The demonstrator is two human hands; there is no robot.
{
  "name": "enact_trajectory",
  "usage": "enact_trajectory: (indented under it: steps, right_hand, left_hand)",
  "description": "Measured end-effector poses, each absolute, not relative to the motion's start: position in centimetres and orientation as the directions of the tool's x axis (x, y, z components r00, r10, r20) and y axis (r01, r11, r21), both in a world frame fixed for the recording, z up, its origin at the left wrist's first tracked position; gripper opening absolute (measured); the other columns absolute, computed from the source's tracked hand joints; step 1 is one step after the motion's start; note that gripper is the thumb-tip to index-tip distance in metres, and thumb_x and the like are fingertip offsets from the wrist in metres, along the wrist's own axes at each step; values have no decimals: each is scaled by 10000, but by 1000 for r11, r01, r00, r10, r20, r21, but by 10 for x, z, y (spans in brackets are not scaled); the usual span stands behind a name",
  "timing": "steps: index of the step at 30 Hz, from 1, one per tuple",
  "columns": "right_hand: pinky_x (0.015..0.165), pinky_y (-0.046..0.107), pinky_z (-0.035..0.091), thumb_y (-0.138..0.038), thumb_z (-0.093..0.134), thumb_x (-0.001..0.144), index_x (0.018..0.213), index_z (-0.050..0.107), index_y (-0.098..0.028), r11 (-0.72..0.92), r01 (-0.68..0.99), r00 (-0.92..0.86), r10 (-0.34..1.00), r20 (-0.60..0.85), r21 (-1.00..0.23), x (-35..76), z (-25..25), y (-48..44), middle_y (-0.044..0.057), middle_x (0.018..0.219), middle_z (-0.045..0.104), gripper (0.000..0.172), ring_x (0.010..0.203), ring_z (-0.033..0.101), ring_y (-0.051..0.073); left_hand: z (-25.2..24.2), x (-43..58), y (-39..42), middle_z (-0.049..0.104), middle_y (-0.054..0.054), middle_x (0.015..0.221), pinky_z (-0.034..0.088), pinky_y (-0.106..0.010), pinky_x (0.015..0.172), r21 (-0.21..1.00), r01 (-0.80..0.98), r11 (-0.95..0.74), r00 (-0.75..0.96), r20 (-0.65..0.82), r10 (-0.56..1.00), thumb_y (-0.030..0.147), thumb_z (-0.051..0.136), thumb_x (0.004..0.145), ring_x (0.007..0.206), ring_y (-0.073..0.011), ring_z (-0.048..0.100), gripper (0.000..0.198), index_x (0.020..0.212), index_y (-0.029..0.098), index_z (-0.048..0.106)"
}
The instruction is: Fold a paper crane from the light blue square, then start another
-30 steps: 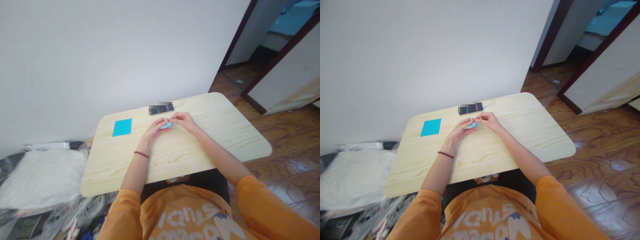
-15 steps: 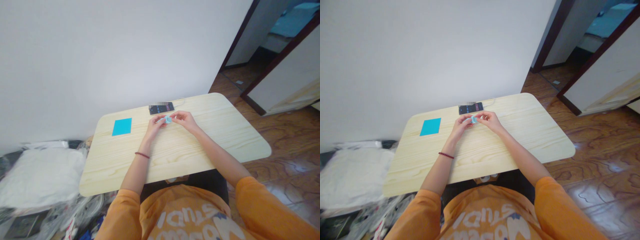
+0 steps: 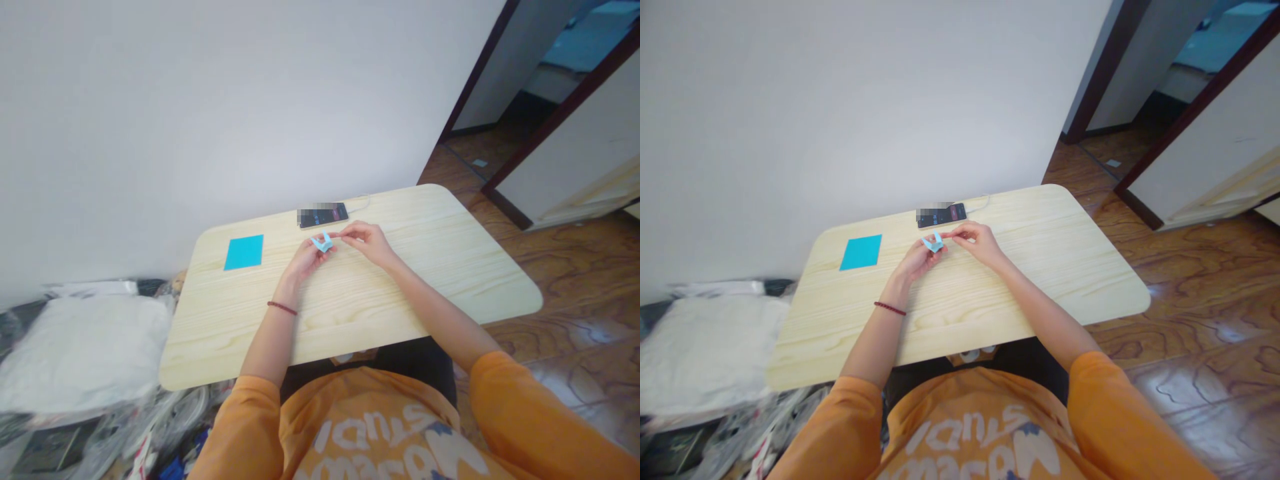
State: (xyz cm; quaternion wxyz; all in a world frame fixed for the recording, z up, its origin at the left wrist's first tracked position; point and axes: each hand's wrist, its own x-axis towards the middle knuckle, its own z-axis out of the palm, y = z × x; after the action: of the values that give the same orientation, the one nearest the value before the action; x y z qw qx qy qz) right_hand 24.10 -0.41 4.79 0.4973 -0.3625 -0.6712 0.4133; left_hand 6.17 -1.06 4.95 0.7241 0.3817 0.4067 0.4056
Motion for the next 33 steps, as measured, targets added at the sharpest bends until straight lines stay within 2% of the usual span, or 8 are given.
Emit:
enact_trajectory:
  steps: [4,6,9,12,16,20,26,33]
  right_hand:
    - [692,273,474,-333,667,750,1043,652,-216,344,26,-249,912,327,-939,240,52,-8,41,942,648,316,798,592,140]
    - [676,265,466,-333,656,754,1071,648,-221,309,21,-276,916,292,-951,238,56,-11,47,985,647,337,794,585,135]
    - [678,272,457,-337,668,725,936,691,-192,247,-8,-317,918,236,-969,235,59,-14,48,923,670,257,797,589,148]
    - [614,261,429,-311,699,671,798,696,-167,160,-52,-346,923,168,-986,234,59,-14,22,756,663,192,679,565,127]
    - [522,235,374,-272,715,644,830,694,-169,82,-130,-345,931,122,-988,234,59,-14,4,710,653,214,581,516,94]
    - [519,241,387,-284,739,626,775,685,-160,41,-170,-355,929,100,-985,235,59,-13,-5,644,631,201,546,500,87]
    - [544,250,424,-281,769,584,735,663,-158,18,-184,-334,939,80,-983,234,60,-13,6,662,654,221,577,543,102]
    - [536,249,436,-251,747,581,674,649,-161,23,-186,-277,958,75,-982,236,62,-12,-10,582,631,162,519,529,91]
  left_hand:
    - [50,62,-13,606,-11,583,296,-128,401,895,-233,379,374,-277,885,208,589,766,413,-26,432,255,996,123,658]
    - [49,65,-14,574,4,549,273,-133,386,891,-209,402,398,-298,867,220,605,759,408,-35,445,232,966,128,649]
    - [49,68,-17,520,27,524,225,-143,360,876,-196,440,420,-331,845,248,636,746,398,-44,455,200,909,133,626]
    - [48,70,-17,493,40,522,176,-144,343,868,-197,455,440,-337,833,257,654,733,385,-40,449,223,919,141,611]
    - [47,69,-16,513,32,537,160,-141,329,873,-192,448,454,-325,829,269,628,742,359,-28,418,212,908,139,613]
    - [47,69,-16,548,11,572,194,-128,325,867,-185,463,467,-337,817,223,617,730,363,-23,427,163,856,119,621]
    - [47,72,-16,596,-13,630,217,-111,312,843,-241,481,424,-355,833,220,588,790,359,-6,424,125,809,103,626]
    - [43,68,-12,633,-63,584,400,-124,390,811,-243,532,382,-424,821,365,489,890,419,-53,514,357,707,101,646]
